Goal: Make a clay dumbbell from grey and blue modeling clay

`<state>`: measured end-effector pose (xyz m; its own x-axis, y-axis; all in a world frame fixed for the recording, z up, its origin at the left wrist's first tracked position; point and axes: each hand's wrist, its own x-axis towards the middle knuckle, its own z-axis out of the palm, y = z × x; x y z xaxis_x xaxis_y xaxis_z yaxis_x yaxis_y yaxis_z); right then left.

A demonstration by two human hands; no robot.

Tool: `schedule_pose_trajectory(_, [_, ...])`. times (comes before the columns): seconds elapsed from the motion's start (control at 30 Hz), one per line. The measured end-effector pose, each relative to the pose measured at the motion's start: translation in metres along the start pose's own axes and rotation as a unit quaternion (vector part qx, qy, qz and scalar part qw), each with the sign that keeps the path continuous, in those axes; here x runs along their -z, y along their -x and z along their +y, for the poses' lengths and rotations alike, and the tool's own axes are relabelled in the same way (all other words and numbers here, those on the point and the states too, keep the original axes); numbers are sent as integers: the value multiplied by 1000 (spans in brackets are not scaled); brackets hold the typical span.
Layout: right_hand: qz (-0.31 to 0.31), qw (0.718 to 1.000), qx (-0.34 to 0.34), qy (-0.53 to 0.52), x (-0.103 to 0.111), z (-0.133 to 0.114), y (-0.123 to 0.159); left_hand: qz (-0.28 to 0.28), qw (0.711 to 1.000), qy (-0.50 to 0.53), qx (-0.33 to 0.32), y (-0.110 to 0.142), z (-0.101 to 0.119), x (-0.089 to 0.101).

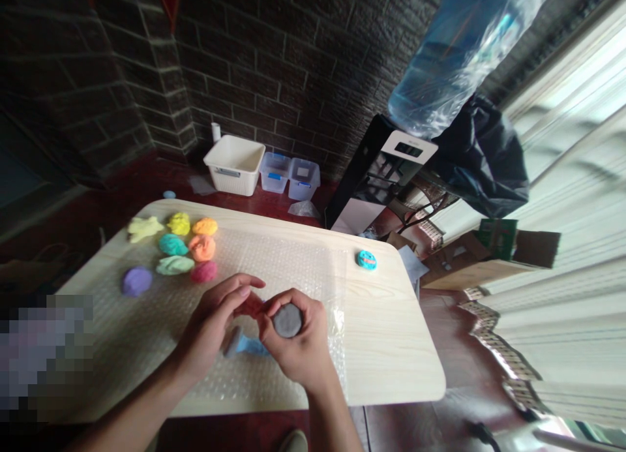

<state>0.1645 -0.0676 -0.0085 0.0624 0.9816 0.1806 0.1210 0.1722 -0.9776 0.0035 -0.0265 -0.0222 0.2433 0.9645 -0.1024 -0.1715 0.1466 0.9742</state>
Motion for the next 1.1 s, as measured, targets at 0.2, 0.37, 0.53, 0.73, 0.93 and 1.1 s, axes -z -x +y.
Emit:
schedule_pose_trajectory(0.2, [5, 1000, 2, 4, 0, 0, 0, 1, 1000, 0, 0, 1, 2, -1])
schedule_pose_trajectory(0.37, [5, 1000, -1, 5, 0, 0, 0, -5, 1000, 1, -1, 1, 0, 0])
schedule_pose_trajectory(0.53, [4, 1000, 2, 9, 1, 0, 1, -6, 1000, 1, 1, 1, -1, 0])
schedule_pose_trajectory(0.73, [9, 1000, 5, 18, 0, -1, 0, -10, 1000, 2, 3, 3, 0, 1])
schedule_pose_trajectory(0.93, [60, 995, 53, 60, -3, 3, -4, -62, 998, 4, -1, 1, -1, -1])
schedule_pose_trajectory(1.1, [1, 988, 87, 128, -8, 7, 0, -108, 992, 57, 36, 3, -1, -6])
